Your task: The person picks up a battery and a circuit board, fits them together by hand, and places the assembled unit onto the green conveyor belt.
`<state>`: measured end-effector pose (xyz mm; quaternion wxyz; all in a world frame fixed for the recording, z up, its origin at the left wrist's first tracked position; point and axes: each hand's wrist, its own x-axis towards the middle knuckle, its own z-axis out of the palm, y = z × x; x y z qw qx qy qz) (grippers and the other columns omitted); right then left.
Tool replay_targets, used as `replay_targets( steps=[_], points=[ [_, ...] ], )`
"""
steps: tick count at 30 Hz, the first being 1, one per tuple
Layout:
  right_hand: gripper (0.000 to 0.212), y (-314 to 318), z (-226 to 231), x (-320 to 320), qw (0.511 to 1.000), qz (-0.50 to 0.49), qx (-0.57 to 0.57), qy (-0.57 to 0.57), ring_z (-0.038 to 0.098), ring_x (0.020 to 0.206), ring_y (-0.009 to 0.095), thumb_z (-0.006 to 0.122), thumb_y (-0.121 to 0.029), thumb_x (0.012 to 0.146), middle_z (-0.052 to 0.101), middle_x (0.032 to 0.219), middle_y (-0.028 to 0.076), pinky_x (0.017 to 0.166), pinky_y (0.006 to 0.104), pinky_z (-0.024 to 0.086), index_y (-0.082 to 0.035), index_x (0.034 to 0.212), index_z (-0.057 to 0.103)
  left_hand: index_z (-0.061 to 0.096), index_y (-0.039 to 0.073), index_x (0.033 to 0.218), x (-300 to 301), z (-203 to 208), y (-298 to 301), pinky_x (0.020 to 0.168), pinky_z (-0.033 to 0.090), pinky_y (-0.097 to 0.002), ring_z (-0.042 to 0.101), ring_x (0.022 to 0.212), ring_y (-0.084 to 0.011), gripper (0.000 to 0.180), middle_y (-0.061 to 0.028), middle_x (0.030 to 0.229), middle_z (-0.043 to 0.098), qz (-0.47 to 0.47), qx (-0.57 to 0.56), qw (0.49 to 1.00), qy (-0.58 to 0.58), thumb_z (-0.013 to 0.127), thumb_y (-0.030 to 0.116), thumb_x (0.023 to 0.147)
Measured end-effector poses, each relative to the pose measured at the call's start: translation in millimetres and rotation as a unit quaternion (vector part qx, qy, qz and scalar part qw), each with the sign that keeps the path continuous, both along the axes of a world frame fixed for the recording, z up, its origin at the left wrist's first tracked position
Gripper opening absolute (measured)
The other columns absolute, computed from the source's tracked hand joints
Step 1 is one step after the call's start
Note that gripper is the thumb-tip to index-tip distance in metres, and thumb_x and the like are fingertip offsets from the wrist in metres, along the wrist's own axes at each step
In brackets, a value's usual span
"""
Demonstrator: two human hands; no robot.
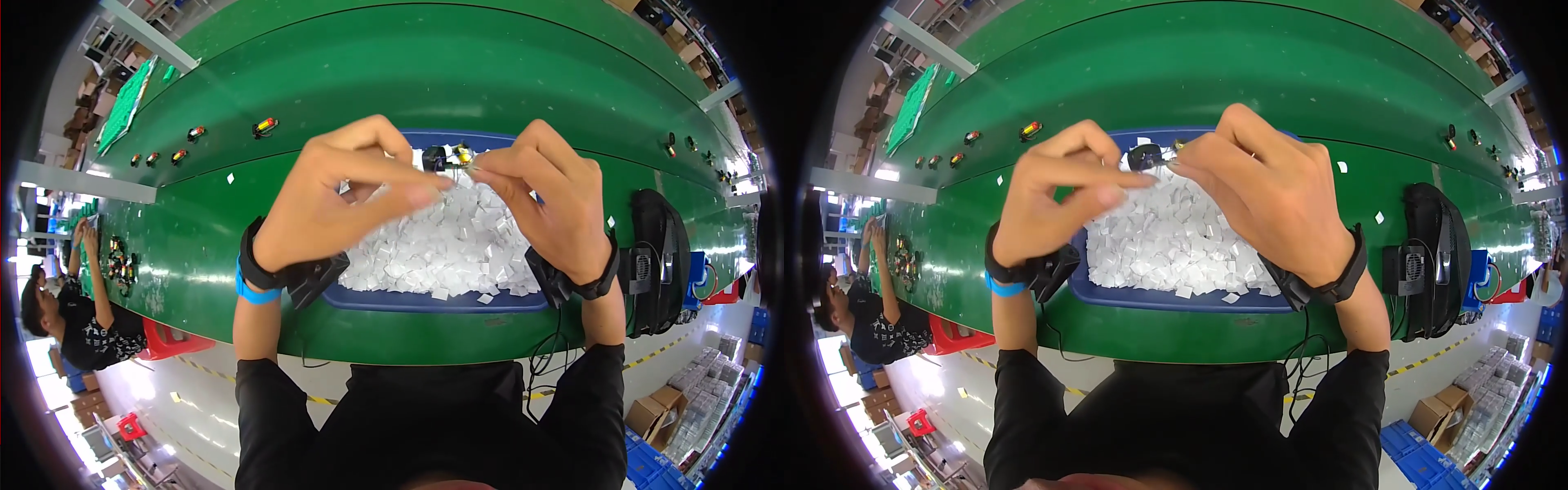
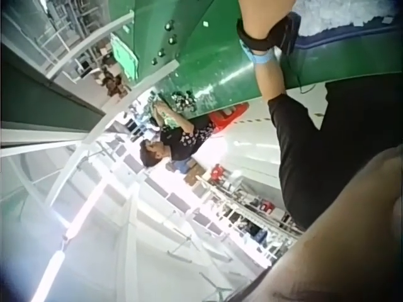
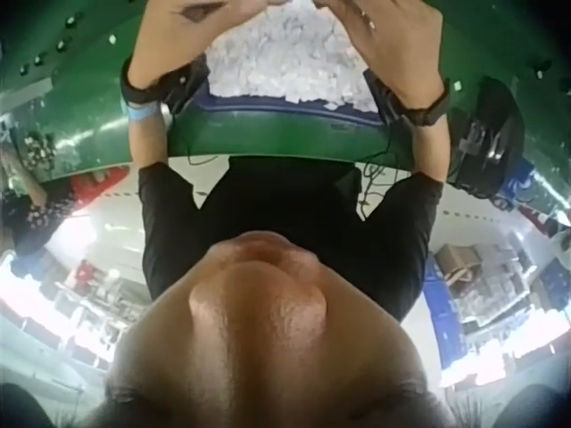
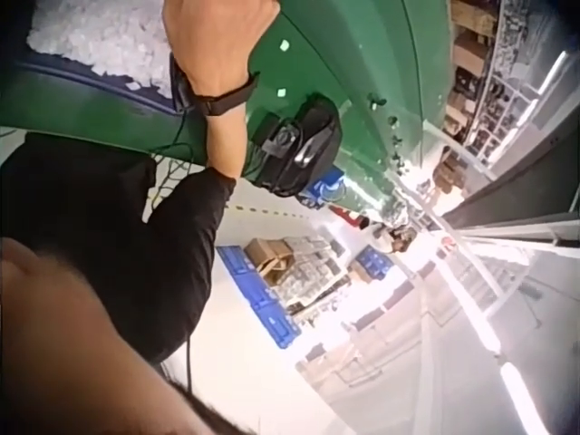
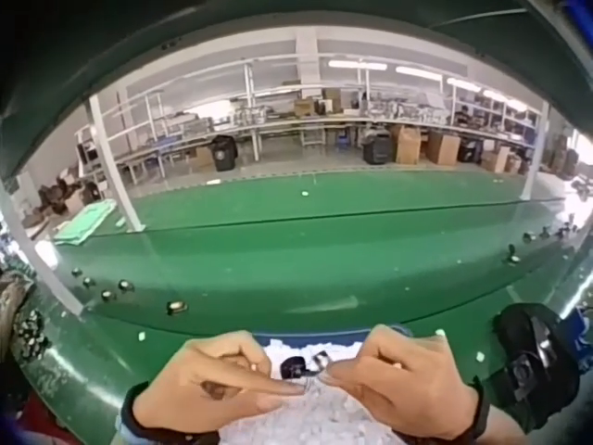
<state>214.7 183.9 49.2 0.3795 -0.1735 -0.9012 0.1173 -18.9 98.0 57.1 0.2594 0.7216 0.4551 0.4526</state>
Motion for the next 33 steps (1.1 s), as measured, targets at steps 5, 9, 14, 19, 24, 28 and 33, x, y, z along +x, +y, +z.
replay_targets(
  steps=[5, 9, 14, 19, 24, 28, 33],
  points=[
    [0.021, 1.3, -3.1, -2.0, 0.995, 0.057, 0.071, 0.044, 0.056, 0.055, 0.014, 0.079, 0.001, 0.071, 0.058, 0.074, 0.004, 0.046, 0.0243, 0.041, -0.005, 0.089, 0.071, 0.064, 0.000, 0.097, -2.6, 2.7, 6.3, 0.050, 0.045, -0.0231, 0.057, 0.067, -0.0096, 0.020, -0.0042, 0.079, 0.060, 0.062, -0.323, 0.909, -0.257, 0.067, 0.019, 0.094],
    [0.026, 2.9, -8.2, -4.1, 0.985, 0.110, 0.123, 0.040, 0.054, 0.054, 0.012, 0.081, 0.002, 0.068, 0.055, 0.074, 0.003, 0.045, 0.0241, 0.040, -0.005, 0.091, 0.072, 0.058, -0.003, 0.113, 2.3, 0.9, 7.1, 0.047, 0.048, -0.0239, 0.057, 0.067, -0.0099, 0.031, -0.0056, 0.085, 0.059, -0.091, -0.410, 0.877, -0.235, 0.058, 0.025, 0.098],
    [0.021, -3.1, -10.9, -11.8, 0.995, 0.036, 0.082, 0.038, 0.053, 0.055, 0.012, 0.080, 0.001, 0.070, 0.055, 0.075, 0.002, 0.045, 0.0235, 0.041, -0.005, 0.088, 0.069, 0.060, -0.002, 0.110, -0.5, -11.6, 4.3, 0.046, 0.047, -0.0224, 0.056, 0.067, -0.0077, 0.025, -0.0042, 0.087, 0.059, -0.038, -0.314, 0.928, -0.198, 0.064, 0.018, 0.095],
    [0.014, -4.1, -11.5, -8.1, 0.992, 0.024, -0.125, 0.008, 0.055, 0.063, 0.008, 0.077, 0.000, 0.078, 0.056, 0.081, 0.003, 0.047, 0.0220, 0.040, -0.003, 0.087, 0.066, 0.064, 0.001, 0.102, 10.6, -9.8, -2.7, 0.050, 0.043, -0.0202, 0.053, 0.068, -0.0050, 0.027, -0.0005, 0.078, 0.060, 0.032, -0.236, 0.962, -0.133, 0.077, 0.017, 0.085],
    [0.008, 4.1, -6.7, -2.9, 0.944, -0.008, -0.330, 0.003, 0.057, 0.071, 0.006, 0.072, -0.004, 0.086, 0.057, 0.088, 0.002, 0.052, 0.0212, 0.042, -0.001, 0.090, 0.066, 0.065, 0.003, 0.105, 10.5, -8.2, -5.3, 0.053, 0.041, -0.0191, 0.049, 0.066, -0.0047, 0.028, 0.0012, 0.079, 0.059, 0.053, -0.209, 0.973, -0.084, 0.079, 0.012, 0.082],
    [0.012, 17.3, -15.7, -3.1, 0.964, -0.045, -0.256, -0.056, 0.060, 0.077, 0.009, 0.068, -0.008, 0.090, 0.060, 0.094, 0.002, 0.062, 0.0227, 0.048, 0.000, 0.099, 0.066, 0.065, 0.004, 0.106, 8.4, -7.1, -2.7, 0.055, 0.040, -0.0187, 0.049, 0.068, -0.0044, 0.029, 0.0023, 0.078, 0.058, 0.030, -0.199, 0.975, -0.099, 0.079, 0.011, 0.082],
    [0.020, 6.6, -7.7, -5.8, 0.897, 0.096, -0.426, 0.073, 0.062, 0.086, 0.012, 0.067, -0.011, 0.091, 0.063, 0.102, 0.004, 0.075, 0.0250, 0.051, 0.000, 0.108, 0.065, 0.062, 0.002, 0.112, -1.6, -8.7, -2.1, 0.056, 0.049, -0.0204, 0.053, 0.075, -0.0052, 0.028, -0.0005, 0.088, 0.055, -0.088, -0.217, 0.969, -0.074, 0.072, 0.006, 0.086]
  ],
)
